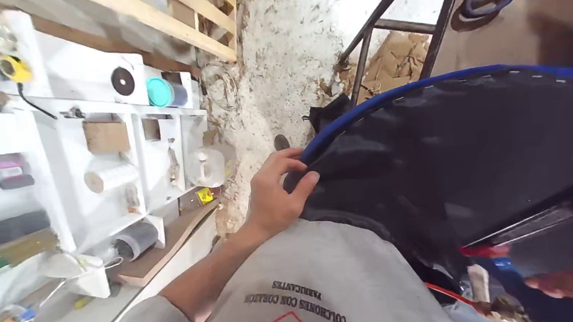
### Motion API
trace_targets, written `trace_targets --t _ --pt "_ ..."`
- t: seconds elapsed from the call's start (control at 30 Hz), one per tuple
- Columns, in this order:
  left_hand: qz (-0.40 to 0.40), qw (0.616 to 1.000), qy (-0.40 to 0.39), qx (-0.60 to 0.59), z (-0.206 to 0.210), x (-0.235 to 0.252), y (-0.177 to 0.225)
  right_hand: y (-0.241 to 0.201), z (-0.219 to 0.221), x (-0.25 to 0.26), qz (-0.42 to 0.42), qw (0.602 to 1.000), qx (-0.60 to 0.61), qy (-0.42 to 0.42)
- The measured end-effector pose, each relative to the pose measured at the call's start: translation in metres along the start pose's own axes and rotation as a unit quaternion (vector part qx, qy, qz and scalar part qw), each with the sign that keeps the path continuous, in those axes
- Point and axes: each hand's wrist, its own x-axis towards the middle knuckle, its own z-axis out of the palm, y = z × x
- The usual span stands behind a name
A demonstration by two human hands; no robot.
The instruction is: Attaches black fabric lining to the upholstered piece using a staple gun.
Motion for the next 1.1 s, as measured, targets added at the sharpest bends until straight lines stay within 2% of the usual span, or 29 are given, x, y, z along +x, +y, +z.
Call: trace_targets --t 0.07,0.17,0.3,0.4,0.6,0.77,1.1 --pt "0.009 0.999 0.014 0.035 0.005 0.001 0.000 -0.008 0.020 0.019 0.067 0.996 0.017 -0.050" --pt "0.024 0.998 0.023 0.054 0.011 0.001 0.001 -0.021 0.053 0.033 0.109 0.993 -0.037 -0.009" --pt "0.007 0.999 0.033 0.013 0.010 0.006 0.001 -0.030 0.108 0.046 0.063 0.975 -0.208 0.041" --pt "-0.002 0.999 0.035 -0.003 0.009 0.007 -0.001 -0.028 0.135 0.053 0.048 0.964 -0.260 0.030" --pt "-0.022 0.999 0.035 -0.011 0.011 0.014 -0.002 -0.030 0.159 0.071 0.011 0.933 -0.357 -0.043" --pt "0.005 0.999 0.047 -0.007 0.013 0.018 -0.005 -0.026 0.169 0.091 0.004 0.893 -0.444 -0.072" --pt "0.010 0.999 0.040 0.026 0.012 0.025 -0.006 -0.026 0.176 0.108 0.010 0.866 -0.492 -0.090"
